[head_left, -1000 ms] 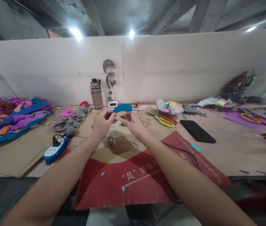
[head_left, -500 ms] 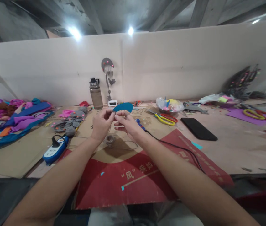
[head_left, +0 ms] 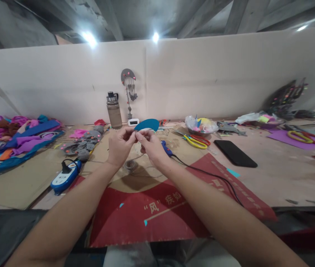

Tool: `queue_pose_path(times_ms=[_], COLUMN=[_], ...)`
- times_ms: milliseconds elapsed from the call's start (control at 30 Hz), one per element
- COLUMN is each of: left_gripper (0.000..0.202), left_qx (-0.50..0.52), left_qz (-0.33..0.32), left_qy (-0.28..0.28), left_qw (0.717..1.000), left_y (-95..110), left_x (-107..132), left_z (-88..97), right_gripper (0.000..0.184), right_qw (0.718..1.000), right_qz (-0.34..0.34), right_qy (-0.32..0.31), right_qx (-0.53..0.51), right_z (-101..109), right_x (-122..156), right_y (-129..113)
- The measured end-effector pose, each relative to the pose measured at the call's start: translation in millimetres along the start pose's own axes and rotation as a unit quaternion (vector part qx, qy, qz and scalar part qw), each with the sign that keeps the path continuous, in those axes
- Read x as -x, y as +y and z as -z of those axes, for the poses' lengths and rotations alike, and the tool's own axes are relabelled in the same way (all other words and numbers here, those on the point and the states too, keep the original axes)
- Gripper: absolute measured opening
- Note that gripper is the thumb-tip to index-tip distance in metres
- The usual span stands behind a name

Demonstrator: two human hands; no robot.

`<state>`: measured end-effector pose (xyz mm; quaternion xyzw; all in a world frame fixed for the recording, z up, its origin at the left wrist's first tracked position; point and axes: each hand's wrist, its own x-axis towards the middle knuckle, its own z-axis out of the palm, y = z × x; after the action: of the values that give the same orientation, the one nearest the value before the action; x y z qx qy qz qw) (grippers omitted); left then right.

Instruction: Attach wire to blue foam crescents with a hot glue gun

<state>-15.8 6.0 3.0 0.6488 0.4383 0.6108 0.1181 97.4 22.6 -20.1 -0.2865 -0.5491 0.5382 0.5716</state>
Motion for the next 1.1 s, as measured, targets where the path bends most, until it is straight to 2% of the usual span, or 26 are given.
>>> queue_pose_path(times_ms=[200,433,933,1100], left_gripper=[0.022,0.021,0.016,0.017], left_qx=[0.135,0.199,0.317,0.372], left_qz=[0.104,0.139,0.183,0.21], left_qy=[-0.04,-0.074,-0.092,-0.145], left_qw=[0.985,0.967,0.926,0.893], left_y=[-3.4,-9.5,-10.5,-10.1], left_x=[-0.6,3.9,5.8,2.9], left_z=[-5.6,-13.1,-17.7,-14.8], right_gripper=[0.025,0.022,0.023,0.024], right_qw=[0.997,0.992,0.989,0.992], right_qz=[0.029,-0.005,-0.028,-0.015], right_qy=[0.077,0.114,0.117,0.102], right_qx=[0.014,-0.05,-0.084,-0.073], right_z=[9.2,11.7,11.9,15.2], right_x=[-5.0,-2.5,-0.5,-1.9], right_y=[2.3,-1.4,-5.4,-3.2])
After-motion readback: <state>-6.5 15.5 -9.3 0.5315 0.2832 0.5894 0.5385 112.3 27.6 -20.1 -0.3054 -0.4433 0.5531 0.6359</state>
